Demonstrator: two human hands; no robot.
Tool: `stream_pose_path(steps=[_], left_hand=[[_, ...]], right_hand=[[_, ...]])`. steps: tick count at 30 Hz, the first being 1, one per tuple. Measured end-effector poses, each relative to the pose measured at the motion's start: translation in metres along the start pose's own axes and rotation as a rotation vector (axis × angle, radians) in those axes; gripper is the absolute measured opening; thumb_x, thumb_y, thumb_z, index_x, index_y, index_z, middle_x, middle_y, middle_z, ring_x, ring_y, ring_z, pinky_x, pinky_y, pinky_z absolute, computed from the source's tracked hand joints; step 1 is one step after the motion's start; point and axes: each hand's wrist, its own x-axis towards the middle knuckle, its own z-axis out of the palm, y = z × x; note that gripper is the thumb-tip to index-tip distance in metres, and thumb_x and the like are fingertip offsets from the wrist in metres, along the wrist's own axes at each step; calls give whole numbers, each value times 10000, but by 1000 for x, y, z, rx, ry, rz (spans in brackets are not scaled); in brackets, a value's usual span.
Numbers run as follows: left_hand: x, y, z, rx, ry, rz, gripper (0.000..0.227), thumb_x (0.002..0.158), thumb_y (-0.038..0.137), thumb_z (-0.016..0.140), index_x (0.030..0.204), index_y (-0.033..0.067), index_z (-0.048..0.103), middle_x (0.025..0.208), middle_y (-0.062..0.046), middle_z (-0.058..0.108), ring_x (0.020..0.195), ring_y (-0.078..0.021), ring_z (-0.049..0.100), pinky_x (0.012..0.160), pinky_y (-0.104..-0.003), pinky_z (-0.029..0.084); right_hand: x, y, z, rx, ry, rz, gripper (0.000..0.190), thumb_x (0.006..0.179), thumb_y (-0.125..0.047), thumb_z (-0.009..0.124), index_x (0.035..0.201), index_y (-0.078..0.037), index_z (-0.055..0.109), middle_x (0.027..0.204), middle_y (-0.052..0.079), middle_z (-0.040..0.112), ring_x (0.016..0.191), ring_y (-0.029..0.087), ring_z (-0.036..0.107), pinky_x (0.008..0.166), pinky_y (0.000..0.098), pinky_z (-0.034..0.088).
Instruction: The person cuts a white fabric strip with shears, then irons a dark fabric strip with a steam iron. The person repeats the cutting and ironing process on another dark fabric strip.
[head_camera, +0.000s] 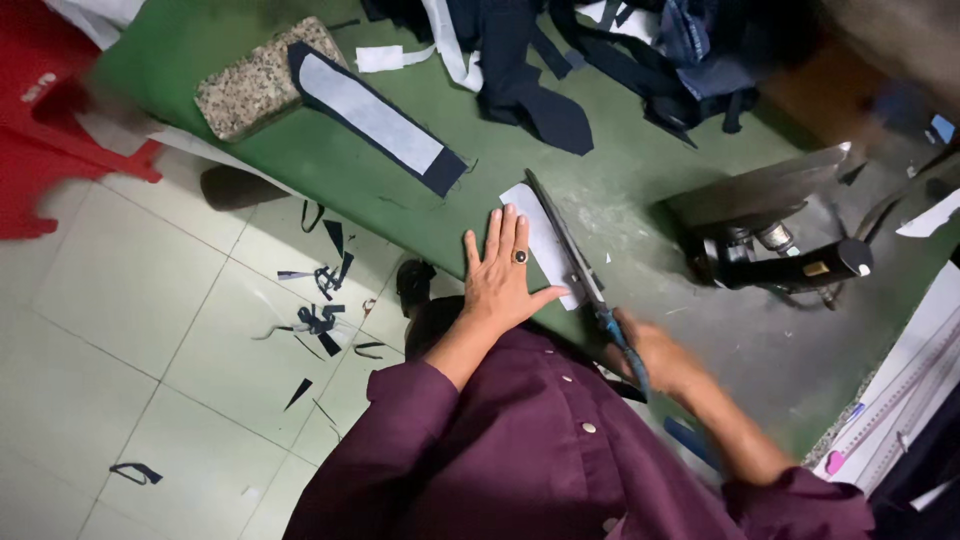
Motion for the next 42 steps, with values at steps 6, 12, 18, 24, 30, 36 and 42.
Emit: stream_pose_path(steps=[6, 12, 18, 24, 30, 36, 42], left_hand=[[26, -15, -39, 156, -91, -44, 1265, 773, 885, 562, 1597, -35, 288, 1696, -286, 158, 1596, -409, 118, 1182, -756, 123], [60, -23, -52, 417, 7, 67, 1192, 879, 909, 403, 1634, 8, 209, 1709, -212, 64, 1577, -376, 38, 1204, -661, 154], [59, 84, -26, 385, -81, 226, 1146, 727, 1012, 458, 1354, 54, 506, 1406, -113, 465, 1237, -275, 406, 1063, -459, 379], [-20, 174, 56, -331, -325, 1011, 756, 734, 819, 408, 924, 201, 801, 1291, -96, 574, 1284, -266, 444, 1011, -672, 343], [-18, 192, -15, -296, -924, 669, 449, 752, 431, 503, 1004, 103, 677, 825, -176, 741, 747, -331, 704, 631, -471, 576], [12, 45, 1, 132, -224, 410, 328, 925, 142, 483, 978, 86, 801, 1155, -115, 629, 1062, -331, 541, 853, -509, 476], [12, 4, 7, 210, 101, 390, 232, 827, 169, 585, 923, 44, 756, 1051, -130, 610, 999, -329, 559, 796, -468, 486]], right_hand=[[-65, -14, 17, 80, 1, 153, 634, 864, -469, 586, 1367, -91, 512, 869, 200, 791, 921, 425, 778, 801, 603, 557], [-148, -14, 36, 237, 26, 202, 361, 886, -509, 557, 1093, -213, 565, 838, -1, 654, 775, 126, 555, 740, 364, 513], [-160, 60, 121, 679, 151, 1432, 697, 867, -712, 593, 862, -48, 808, 916, 269, 774, 760, 385, 699, 678, 442, 479], [-181, 95, 138, 655, 475, 1114, 526, 928, -510, 617, 963, -5, 763, 867, 254, 721, 743, 354, 649, 669, 418, 460], [-220, 141, 149, 600, 824, 726, 339, 994, -269, 659, 1079, 55, 711, 805, 244, 658, 721, 324, 588, 659, 394, 438], [-177, 145, 87, 586, 835, 901, 567, 994, -489, 786, 1167, 51, 781, 901, 193, 728, 849, 236, 605, 701, 427, 435], [-139, 123, 41, 272, 785, 990, 844, 1009, -659, 744, 1198, 163, 730, 1073, 440, 706, 1011, 641, 631, 810, 642, 472]])
